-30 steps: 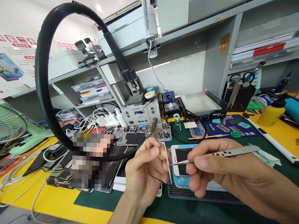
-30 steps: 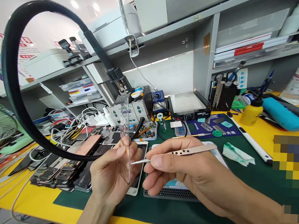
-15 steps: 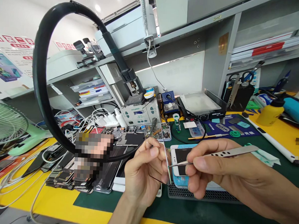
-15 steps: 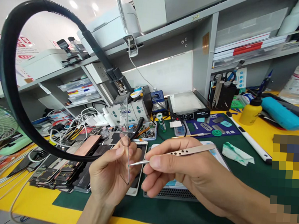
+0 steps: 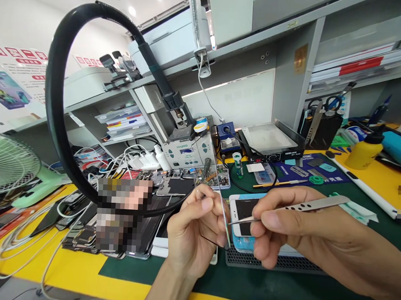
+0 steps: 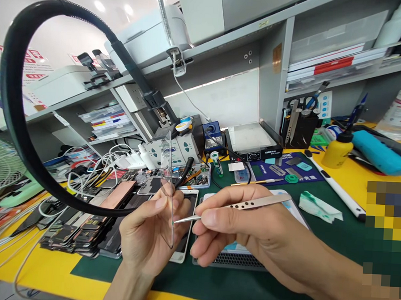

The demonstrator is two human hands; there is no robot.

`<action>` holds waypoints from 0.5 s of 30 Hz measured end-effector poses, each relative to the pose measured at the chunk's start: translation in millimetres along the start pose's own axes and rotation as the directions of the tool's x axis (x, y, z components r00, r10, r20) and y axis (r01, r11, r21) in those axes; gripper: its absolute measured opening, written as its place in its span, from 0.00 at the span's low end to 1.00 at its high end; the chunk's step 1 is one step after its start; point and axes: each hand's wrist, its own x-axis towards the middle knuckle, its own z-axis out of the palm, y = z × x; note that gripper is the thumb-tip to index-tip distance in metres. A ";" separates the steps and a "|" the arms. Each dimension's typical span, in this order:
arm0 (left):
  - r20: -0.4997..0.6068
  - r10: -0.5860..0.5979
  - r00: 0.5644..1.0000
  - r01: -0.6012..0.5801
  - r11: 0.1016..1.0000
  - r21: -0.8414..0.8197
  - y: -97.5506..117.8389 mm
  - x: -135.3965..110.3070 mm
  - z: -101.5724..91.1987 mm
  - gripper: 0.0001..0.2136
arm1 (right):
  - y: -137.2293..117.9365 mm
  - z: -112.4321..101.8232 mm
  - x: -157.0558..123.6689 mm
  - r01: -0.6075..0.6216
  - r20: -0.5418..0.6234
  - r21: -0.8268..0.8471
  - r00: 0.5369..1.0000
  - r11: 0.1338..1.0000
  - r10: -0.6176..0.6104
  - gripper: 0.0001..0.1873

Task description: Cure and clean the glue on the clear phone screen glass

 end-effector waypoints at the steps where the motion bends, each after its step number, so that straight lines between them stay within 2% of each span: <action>1: -0.001 -0.001 1.000 0.001 1.000 -0.001 -0.1 -0.3 -0.1 0.02 | -0.2 -0.1 0.0 -0.003 -0.005 0.001 1.000 1.000 0.003 0.05; 15: -0.010 -0.004 1.000 0.004 1.000 0.000 0.8 0.4 2.0 0.02 | -0.8 1.7 -2.0 -0.014 0.004 -0.016 1.000 1.000 0.014 0.05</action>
